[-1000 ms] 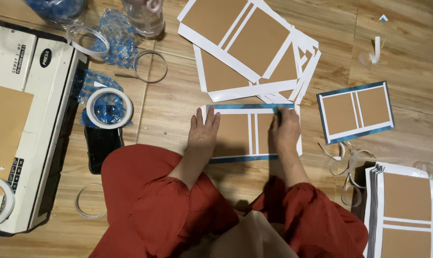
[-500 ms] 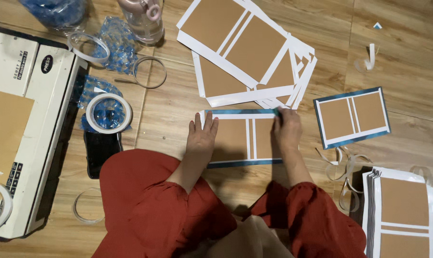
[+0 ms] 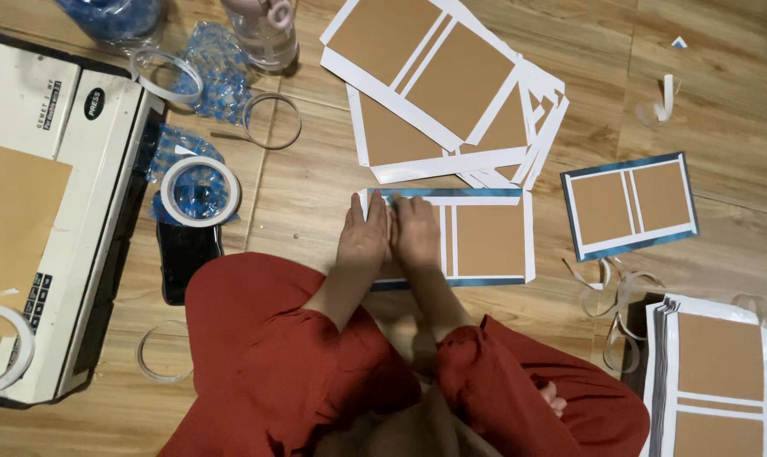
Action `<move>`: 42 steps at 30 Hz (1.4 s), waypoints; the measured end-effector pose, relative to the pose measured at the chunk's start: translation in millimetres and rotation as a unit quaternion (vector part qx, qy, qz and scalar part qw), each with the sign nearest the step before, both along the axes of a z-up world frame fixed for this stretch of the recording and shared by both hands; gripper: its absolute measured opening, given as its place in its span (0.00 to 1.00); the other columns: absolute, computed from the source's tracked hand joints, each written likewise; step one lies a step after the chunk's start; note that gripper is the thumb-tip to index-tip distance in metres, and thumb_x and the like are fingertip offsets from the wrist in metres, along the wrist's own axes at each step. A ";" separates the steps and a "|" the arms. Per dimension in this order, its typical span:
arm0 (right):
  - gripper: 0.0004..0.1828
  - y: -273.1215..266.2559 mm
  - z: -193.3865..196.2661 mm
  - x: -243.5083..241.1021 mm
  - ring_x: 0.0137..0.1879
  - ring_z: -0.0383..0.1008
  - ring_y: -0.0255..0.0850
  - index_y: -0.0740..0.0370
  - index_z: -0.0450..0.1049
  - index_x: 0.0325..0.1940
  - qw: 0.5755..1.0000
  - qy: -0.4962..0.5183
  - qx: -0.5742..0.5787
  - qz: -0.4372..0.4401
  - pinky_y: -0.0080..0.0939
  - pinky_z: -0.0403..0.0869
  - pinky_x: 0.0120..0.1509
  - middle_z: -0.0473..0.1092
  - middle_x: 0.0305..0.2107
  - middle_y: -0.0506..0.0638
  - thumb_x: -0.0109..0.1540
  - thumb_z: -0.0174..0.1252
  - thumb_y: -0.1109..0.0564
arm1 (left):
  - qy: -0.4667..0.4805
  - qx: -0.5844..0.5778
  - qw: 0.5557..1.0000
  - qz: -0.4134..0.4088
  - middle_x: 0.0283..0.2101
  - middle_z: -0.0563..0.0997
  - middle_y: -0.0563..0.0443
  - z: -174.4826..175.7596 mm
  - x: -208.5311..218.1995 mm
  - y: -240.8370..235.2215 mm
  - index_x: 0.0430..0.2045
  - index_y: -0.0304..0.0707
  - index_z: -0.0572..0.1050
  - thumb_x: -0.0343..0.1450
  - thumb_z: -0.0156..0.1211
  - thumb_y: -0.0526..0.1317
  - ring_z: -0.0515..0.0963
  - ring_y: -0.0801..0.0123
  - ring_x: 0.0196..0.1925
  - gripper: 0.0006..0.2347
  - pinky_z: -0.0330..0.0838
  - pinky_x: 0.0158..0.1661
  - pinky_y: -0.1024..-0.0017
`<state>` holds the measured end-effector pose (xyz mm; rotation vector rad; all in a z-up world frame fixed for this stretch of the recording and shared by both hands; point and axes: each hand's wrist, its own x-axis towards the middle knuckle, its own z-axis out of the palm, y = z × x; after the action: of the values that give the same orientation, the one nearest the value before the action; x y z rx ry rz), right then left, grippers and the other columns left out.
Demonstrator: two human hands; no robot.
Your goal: The person sits on the floor and assembles cardboard frames by applying white tape to the edges of brown cardboard pieces. They use a green tool to smooth the tape and stack the completed frames.
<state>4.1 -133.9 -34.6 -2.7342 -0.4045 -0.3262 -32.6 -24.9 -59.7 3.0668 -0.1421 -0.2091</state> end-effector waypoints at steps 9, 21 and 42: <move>0.13 -145.3 7.2 16.7 0.39 0.67 0.52 0.59 0.69 0.41 0.990 0.010 -0.026 -0.141 0.49 0.68 0.44 0.64 0.30 0.55 0.53 0.58 0.62 | 0.161 0.054 0.985 -0.042 0.62 0.49 0.46 76.6 22.4 13.1 0.59 0.35 0.48 0.45 0.74 0.50 0.50 0.45 0.61 0.50 0.37 0.57 0.41; 0.15 -220.0 1.1 -44.0 0.46 0.66 0.56 0.52 0.68 0.46 0.938 0.083 -0.082 -0.325 0.53 0.67 0.49 0.62 0.40 0.53 0.57 0.55 0.50 | 0.172 -0.016 0.985 0.010 0.47 0.63 0.46 90.4 52.7 5.1 0.47 0.35 0.61 0.42 0.77 0.36 0.59 0.56 0.52 0.39 0.52 0.49 0.53; 0.23 -130.6 26.3 -50.7 0.51 0.63 0.61 0.71 0.62 0.54 0.897 0.114 0.374 -0.205 0.59 0.64 0.51 0.62 0.43 0.68 0.61 0.54 0.52 | 0.132 -0.728 0.635 0.221 0.34 0.72 0.57 58.4 -3.6 2.2 0.38 0.44 0.69 0.65 0.54 0.35 0.69 0.71 0.37 0.10 0.66 0.39 0.79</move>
<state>-46.7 -264.5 -8.2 -2.0259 0.3201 -0.2007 -36.2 -22.6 -1.3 1.3260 0.3160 -0.2918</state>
